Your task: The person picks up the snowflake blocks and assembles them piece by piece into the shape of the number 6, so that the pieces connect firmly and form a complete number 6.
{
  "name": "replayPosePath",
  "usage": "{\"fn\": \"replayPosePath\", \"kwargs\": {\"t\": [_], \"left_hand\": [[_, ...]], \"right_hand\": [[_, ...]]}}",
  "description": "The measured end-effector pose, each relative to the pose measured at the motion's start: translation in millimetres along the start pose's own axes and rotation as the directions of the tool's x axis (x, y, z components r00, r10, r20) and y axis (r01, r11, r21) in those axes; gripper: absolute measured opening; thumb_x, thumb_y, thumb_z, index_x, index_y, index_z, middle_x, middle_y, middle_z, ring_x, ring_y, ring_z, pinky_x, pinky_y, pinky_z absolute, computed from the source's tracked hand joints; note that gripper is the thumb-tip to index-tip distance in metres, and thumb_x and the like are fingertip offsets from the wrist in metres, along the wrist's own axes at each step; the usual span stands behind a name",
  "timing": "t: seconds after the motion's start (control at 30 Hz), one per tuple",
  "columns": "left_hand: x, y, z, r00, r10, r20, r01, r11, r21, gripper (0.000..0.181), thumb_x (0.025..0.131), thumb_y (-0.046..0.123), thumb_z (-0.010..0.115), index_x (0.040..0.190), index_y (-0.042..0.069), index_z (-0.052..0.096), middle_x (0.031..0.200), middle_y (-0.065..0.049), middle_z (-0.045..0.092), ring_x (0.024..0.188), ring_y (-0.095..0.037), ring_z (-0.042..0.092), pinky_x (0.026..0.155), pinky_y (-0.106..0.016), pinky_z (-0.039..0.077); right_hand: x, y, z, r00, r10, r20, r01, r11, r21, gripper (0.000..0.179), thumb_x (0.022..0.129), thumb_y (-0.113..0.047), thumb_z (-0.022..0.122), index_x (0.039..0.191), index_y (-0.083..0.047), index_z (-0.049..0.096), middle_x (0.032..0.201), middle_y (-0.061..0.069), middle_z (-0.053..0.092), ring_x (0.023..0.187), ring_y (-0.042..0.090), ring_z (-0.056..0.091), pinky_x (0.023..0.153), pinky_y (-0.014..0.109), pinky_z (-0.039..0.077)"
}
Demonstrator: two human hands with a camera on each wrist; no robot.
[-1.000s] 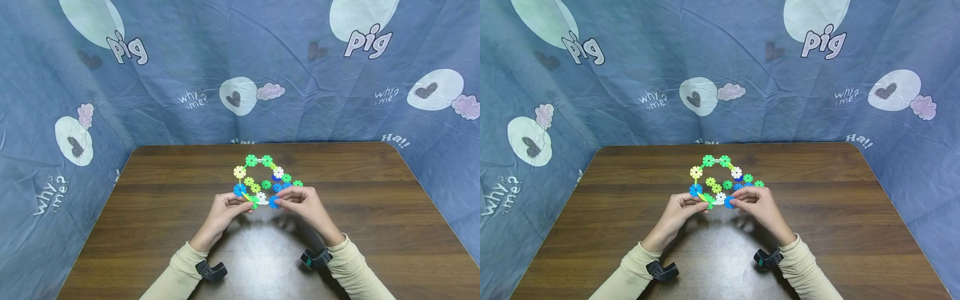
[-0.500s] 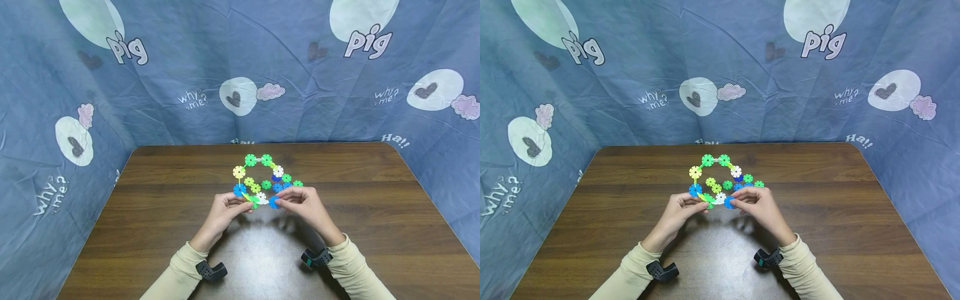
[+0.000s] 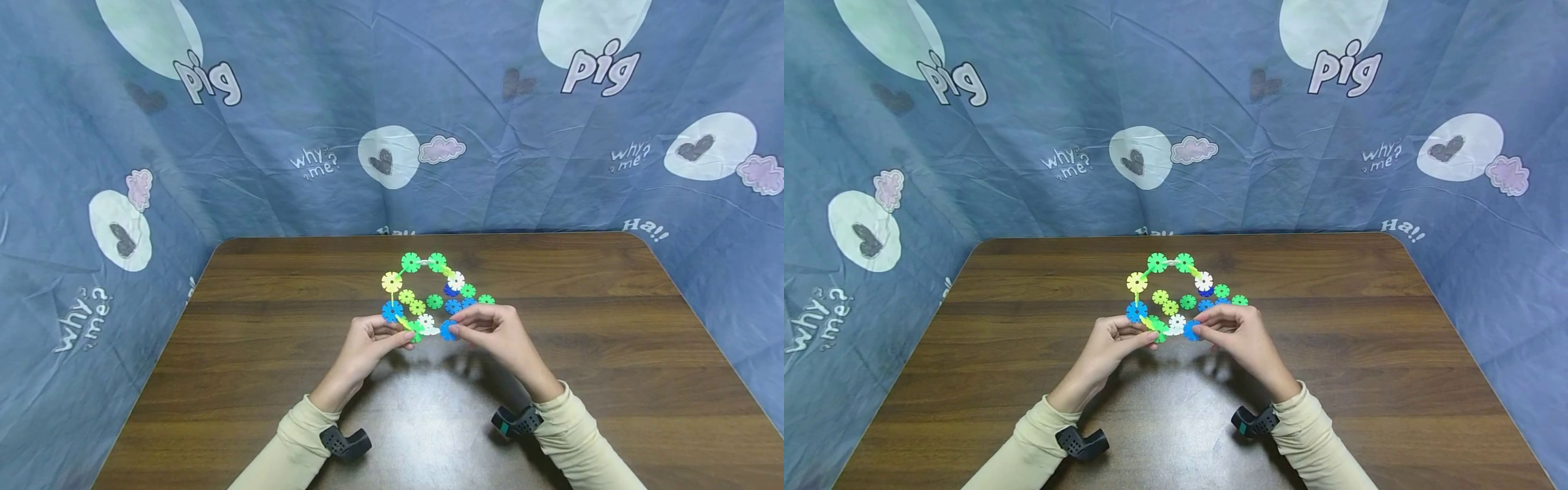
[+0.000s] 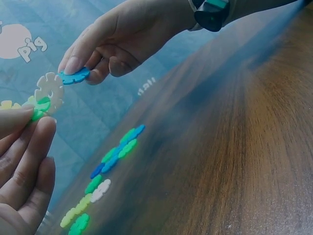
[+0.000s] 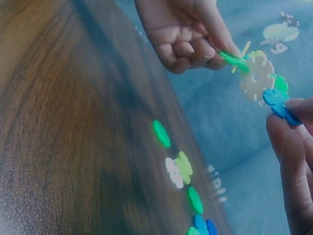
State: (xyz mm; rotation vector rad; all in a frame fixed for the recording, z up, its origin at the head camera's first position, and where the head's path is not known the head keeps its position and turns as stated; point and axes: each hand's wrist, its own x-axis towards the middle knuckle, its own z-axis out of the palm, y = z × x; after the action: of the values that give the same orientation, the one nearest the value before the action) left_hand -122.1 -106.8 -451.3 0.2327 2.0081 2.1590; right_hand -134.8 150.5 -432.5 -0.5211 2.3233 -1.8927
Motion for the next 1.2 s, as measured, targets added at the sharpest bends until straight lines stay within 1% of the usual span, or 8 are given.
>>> {"fn": "replayPosePath", "kwargs": {"t": [0.13,0.23,0.33,0.47,0.63,0.77,0.93,1.2], "left_hand": [[0.4,0.1,0.6,1.0,0.005,0.005,-0.005,1.0,0.001,0.023,0.092,-0.001,0.074,0.106,-0.018,0.068,0.093,-0.022,0.078,0.074,-0.011,0.076,0.081,-0.029,0.064],[0.0,1.0,1.3,1.0,0.004,0.006,-0.005,1.0,0.007,0.022,0.092,-0.001,0.074,0.105,-0.018,0.068,0.092,-0.02,0.079,0.074,-0.011,0.076,0.081,-0.028,0.063],[-0.5,1.6,2.0,1.0,0.0,0.006,0.0,1.0,0.02,0.022,0.091,-0.001,0.074,0.104,-0.017,0.068,0.089,-0.015,0.08,0.074,-0.01,0.076,0.081,-0.027,0.063],[-0.9,1.9,2.8,1.0,-0.007,0.003,0.007,0.999,0.031,0.021,0.091,0.001,0.075,0.104,-0.015,0.069,0.087,-0.014,0.08,0.074,-0.01,0.076,0.081,-0.026,0.062],[-0.9,0.9,3.7,1.0,-0.023,-0.007,0.024,0.999,0.034,0.021,0.091,0.003,0.076,0.104,-0.014,0.07,0.087,-0.015,0.08,0.074,-0.011,0.077,0.081,-0.025,0.061],[-1.2,-0.5,3.4,0.999,-0.045,-0.021,0.046,0.998,0.046,0.021,0.091,0.004,0.076,0.104,-0.013,0.071,0.087,-0.016,0.08,0.075,-0.014,0.078,0.082,-0.025,0.061],[-1.8,-1.6,2.0,0.998,-0.06,-0.035,0.063,0.995,0.081,0.021,0.091,0.006,0.078,0.102,-0.011,0.073,0.087,-0.019,0.079,0.076,-0.017,0.078,0.082,-0.025,0.061],[-0.9,-4.2,1.6,0.999,-0.04,-0.033,0.043,0.996,0.076,0.021,0.091,0.004,0.077,0.102,-0.013,0.071,0.085,-0.017,0.079,0.073,-0.013,0.077,0.081,-0.031,0.062]], "right_hand": [[-0.1,0.2,-0.2,1.0,-0.003,-0.003,0.003,1.0,-0.003,0.014,0.09,-0.009,0.08,0.102,-0.003,0.077,0.091,0.018,0.079,0.073,0.007,0.075,0.064,0.042,0.064],[0.1,1.6,0.6,1.0,-0.016,0.005,0.016,1.0,-0.003,0.013,0.09,-0.009,0.08,0.102,-0.003,0.077,0.092,0.018,0.079,0.075,0.01,0.076,0.066,0.042,0.065],[0.0,2.9,1.5,1.0,-0.027,0.012,0.027,1.0,-0.002,0.013,0.091,-0.01,0.079,0.102,-0.004,0.078,0.093,0.017,0.079,0.076,0.013,0.077,0.067,0.043,0.065],[0.0,4.2,2.7,0.999,-0.038,0.007,0.038,0.999,0.012,0.012,0.091,-0.008,0.079,0.101,-0.002,0.077,0.092,0.019,0.078,0.074,0.014,0.077,0.067,0.044,0.065],[-0.1,5.5,6.1,0.998,-0.059,-0.014,0.06,0.998,0.026,0.01,0.09,-0.004,0.079,0.098,0.001,0.077,0.088,0.021,0.077,0.069,0.013,0.075,0.062,0.037,0.064],[-0.5,5.5,9.2,0.997,-0.069,-0.022,0.069,0.997,0.028,0.009,0.09,-0.003,0.079,0.097,0.002,0.077,0.087,0.021,0.077,0.067,0.02,0.075,0.061,0.034,0.064],[-1.1,3.5,11.0,0.999,-0.052,-0.012,0.053,0.998,0.033,0.01,0.09,-0.004,0.079,0.098,0.001,0.077,0.088,0.021,0.077,0.068,0.028,0.075,0.063,0.036,0.064],[-1.0,3.5,13.1,0.999,-0.037,-0.011,0.038,0.999,0.007,0.01,0.09,-0.006,0.079,0.097,0.001,0.077,0.084,0.02,0.077,0.066,0.028,0.074,0.064,0.04,0.065]]}}
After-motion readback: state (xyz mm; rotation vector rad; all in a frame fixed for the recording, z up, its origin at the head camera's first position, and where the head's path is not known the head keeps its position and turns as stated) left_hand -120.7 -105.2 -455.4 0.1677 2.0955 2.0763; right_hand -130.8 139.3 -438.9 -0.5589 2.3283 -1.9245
